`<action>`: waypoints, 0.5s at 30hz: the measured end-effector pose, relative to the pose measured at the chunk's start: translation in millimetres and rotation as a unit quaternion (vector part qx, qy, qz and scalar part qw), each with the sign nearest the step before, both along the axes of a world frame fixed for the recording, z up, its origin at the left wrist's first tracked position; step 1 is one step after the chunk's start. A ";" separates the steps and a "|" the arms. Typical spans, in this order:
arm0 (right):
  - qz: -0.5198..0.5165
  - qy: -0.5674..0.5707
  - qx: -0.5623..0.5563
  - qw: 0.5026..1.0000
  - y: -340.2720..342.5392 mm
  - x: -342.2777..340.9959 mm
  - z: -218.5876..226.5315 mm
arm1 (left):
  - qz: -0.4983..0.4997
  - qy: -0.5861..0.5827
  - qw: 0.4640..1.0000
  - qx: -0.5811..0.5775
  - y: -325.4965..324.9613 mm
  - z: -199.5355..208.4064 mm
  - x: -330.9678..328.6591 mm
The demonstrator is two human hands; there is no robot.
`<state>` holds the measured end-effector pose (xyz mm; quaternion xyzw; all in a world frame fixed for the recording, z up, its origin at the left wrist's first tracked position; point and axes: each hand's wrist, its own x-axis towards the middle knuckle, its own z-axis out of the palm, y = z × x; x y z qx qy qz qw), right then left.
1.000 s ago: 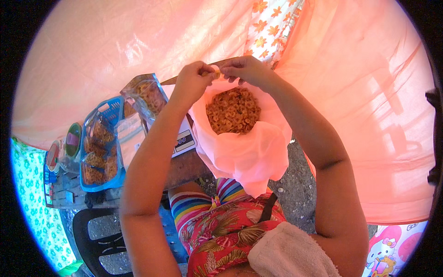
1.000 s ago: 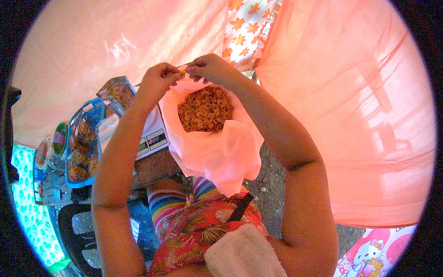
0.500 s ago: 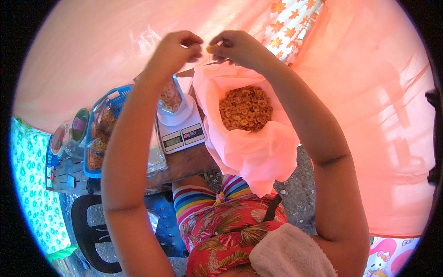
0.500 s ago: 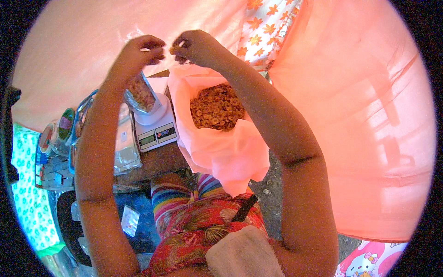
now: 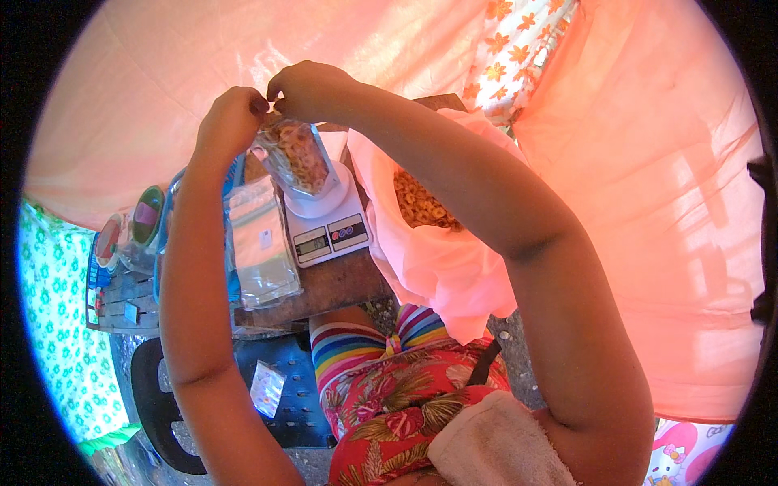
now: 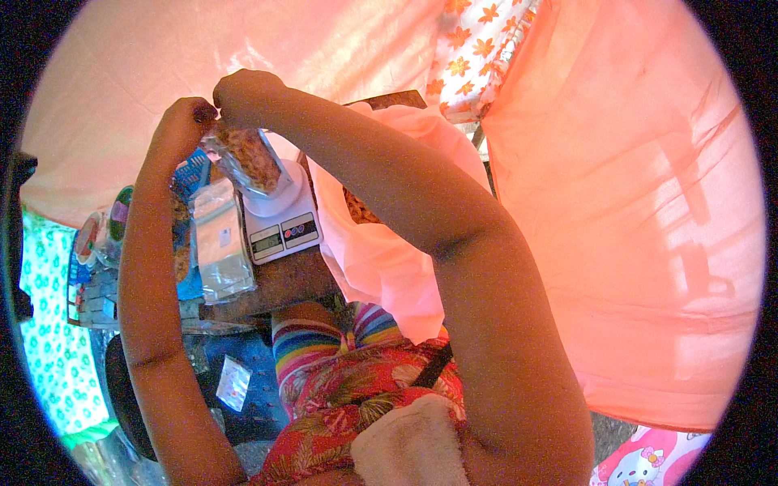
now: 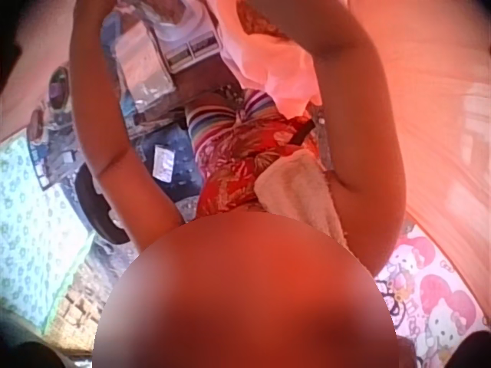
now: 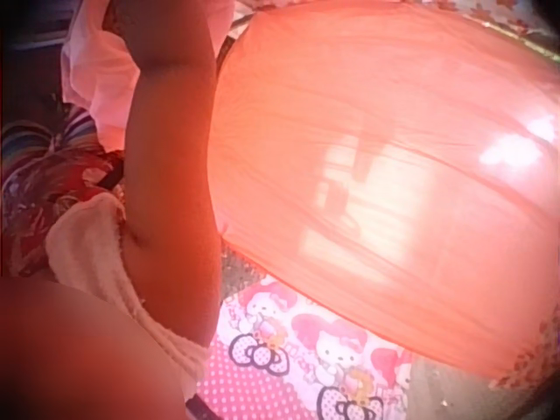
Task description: The person scoops dried food from a pink cloth bag and places it into small clear plastic bags on a digital scale. They repeatedly add or remove small amounts to reach a target weight, then set the filled bags aside in a blue basket.
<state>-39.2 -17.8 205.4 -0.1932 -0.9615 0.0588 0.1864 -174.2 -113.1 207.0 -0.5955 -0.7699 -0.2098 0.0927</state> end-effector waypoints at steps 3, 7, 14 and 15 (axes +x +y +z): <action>0.006 0.031 -0.008 0.999 6.0 3.7 -0.2 | -0.011 0.002 1.000 0.027 -3.3 2.6 4.6; -0.003 0.068 -0.014 0.998 30.2 31.9 1.7 | -0.031 -0.052 0.995 0.077 -7.6 12.6 33.8; -0.070 -0.154 -0.052 0.984 42.5 157.8 -59.0 | -0.244 -0.107 0.962 -0.058 10.3 -32.2 122.7; -0.068 -0.161 -0.071 0.982 38.7 176.1 -74.6 | -0.296 -0.101 0.948 -0.061 17.4 -46.8 133.1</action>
